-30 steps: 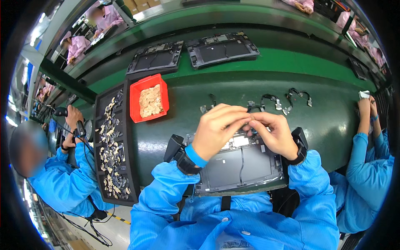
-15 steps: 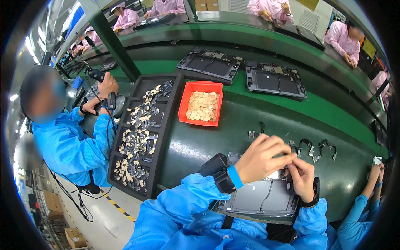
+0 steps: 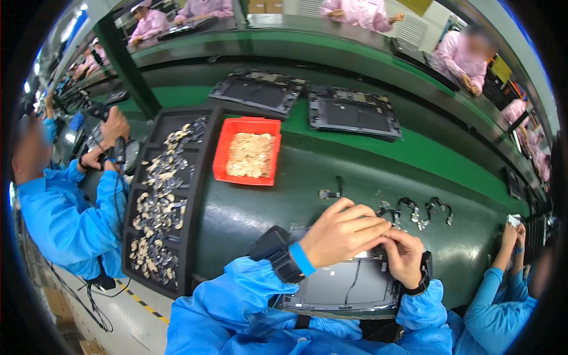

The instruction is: Assembling internal components and ribbons into a tablet or laptop chassis.

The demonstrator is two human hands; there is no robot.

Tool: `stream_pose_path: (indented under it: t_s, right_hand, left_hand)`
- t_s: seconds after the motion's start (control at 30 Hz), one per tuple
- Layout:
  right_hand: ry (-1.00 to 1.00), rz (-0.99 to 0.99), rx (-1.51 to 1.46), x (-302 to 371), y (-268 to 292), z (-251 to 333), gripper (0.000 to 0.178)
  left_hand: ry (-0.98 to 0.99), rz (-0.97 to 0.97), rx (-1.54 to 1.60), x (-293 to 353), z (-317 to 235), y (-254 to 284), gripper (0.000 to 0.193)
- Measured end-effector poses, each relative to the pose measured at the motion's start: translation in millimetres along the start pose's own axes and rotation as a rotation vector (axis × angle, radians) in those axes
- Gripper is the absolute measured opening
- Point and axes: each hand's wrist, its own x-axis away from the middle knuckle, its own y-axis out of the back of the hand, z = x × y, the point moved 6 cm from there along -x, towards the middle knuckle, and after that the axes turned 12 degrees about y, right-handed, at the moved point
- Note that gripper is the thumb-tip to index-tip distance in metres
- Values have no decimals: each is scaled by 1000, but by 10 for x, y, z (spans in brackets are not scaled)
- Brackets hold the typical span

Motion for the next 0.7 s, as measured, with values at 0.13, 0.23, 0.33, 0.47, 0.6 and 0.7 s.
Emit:
stream_pose_path:
  t_s: [0.13, 0.23, 0.33, 0.47, 0.6, 0.7]
  right_hand:
    - [77, 36, 60, -34, 58, 52, 21]
    - [117, 37, 79, -40, 64, 93, 23]
    - [142, 37, 87, -22, 60, 109, 22]
    - [203, 29, 79, -5, 82, 135, 19]
    - [253, 49, 51, -21, 30, 199, 15]
    - [267, 7, 44, -17, -12, 170, 15]
  left_hand:
    - [-4, 23, 8, -22, -5, -62, 30]
    - [2, 55, 24, -30, -42, -77, 28]
    - [56, 23, 129, -57, -24, -48, 24]
    - [83, 80, 338, -50, 13, -99, 20]
    - [98, 112, 420, -28, 13, -42, 18]
    - [47, -2, 268, -27, -8, 59, 14]
